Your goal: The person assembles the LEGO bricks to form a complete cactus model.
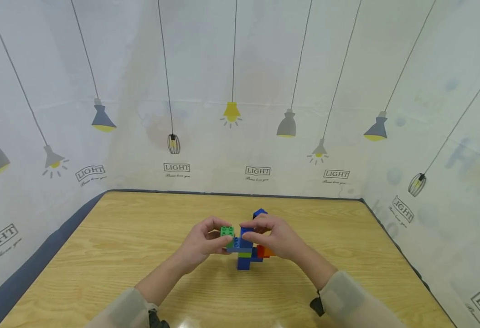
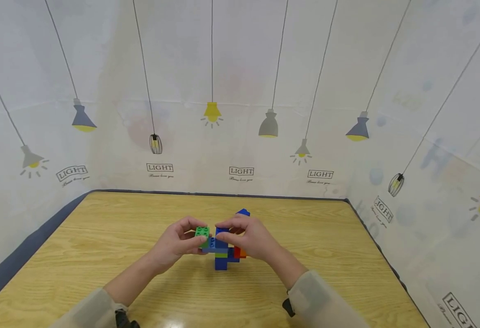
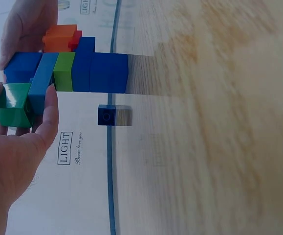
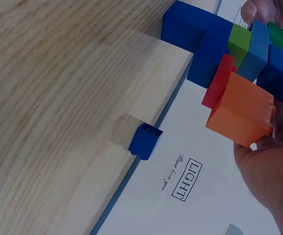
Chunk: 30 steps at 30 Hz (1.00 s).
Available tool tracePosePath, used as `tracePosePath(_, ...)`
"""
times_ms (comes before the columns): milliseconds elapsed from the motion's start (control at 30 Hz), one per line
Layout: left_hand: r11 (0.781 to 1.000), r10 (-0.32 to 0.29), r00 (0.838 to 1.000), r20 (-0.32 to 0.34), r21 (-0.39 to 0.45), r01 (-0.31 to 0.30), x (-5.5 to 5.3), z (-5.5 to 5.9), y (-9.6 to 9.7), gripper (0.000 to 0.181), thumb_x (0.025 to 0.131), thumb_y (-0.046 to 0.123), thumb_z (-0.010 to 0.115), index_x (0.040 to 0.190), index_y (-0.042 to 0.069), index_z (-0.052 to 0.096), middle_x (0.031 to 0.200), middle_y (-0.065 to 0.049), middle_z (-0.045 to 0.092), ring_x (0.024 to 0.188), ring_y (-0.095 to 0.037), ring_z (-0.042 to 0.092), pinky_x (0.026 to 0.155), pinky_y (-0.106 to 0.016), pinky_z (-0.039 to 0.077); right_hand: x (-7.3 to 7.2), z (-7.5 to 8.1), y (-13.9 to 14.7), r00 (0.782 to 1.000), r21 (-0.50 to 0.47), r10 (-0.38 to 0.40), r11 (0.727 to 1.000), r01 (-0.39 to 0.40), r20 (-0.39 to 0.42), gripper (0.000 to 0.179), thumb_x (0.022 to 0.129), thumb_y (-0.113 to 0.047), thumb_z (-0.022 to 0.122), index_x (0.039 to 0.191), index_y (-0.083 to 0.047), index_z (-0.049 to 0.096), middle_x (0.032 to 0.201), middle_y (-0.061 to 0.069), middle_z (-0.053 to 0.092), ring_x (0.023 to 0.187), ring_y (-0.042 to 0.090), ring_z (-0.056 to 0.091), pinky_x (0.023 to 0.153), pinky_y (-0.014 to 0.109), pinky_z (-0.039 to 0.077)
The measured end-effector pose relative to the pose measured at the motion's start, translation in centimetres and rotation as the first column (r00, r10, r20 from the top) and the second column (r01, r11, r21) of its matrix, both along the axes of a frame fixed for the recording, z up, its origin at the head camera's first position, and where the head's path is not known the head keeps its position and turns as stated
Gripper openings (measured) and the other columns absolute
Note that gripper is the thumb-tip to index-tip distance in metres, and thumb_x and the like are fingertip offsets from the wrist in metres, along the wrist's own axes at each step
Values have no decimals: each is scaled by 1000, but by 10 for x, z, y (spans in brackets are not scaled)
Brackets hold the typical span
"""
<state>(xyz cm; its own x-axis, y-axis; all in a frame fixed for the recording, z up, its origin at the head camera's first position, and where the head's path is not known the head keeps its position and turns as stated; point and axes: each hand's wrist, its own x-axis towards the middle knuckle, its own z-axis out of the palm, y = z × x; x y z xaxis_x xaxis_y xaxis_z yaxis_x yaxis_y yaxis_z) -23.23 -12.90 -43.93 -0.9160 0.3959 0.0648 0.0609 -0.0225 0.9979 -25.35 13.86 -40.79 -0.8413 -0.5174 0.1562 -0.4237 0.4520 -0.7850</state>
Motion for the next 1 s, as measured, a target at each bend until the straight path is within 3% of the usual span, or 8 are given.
tracePosePath(500, 1000, -9, 1000, -1, 9, 9, 0, -2, -1, 36, 106, 16, 74, 136, 3, 59, 131, -11, 62, 113, -22, 71, 93, -42, 69, -2, 2, -2, 999, 28, -11, 1000, 10, 42, 38, 104, -40, 77, 135, -18, 79, 112, 2, 73, 106, 19, 67, 85, 28, 63)
tracePosePath(700, 1000, -7, 1000, 0, 13, 7, -1, -2, -1, 37, 106, 16, 75, 136, 3, 59, 131, -11, 62, 113, -22, 71, 93, -41, 69, -4, 2, -3, 997, -2, -5, 1000, 5, 82, 35, 103, -37, 79, 133, -19, 80, 113, 1, 74, 112, 23, 65, 87, 33, 63)
tracePosePath(1000, 1000, -9, 1000, 6, 15, 8, -1, -2, 0, 37, 106, 16, 75, 137, 3, 59, 132, -12, 62, 114, -22, 71, 93, -40, 69, -3, -3, -1, 1000, -23, 2, 1000, -2, 26, 39, 105, -36, 77, 135, -13, 78, 116, 0, 75, 116, 23, 63, 103, 46, 56)
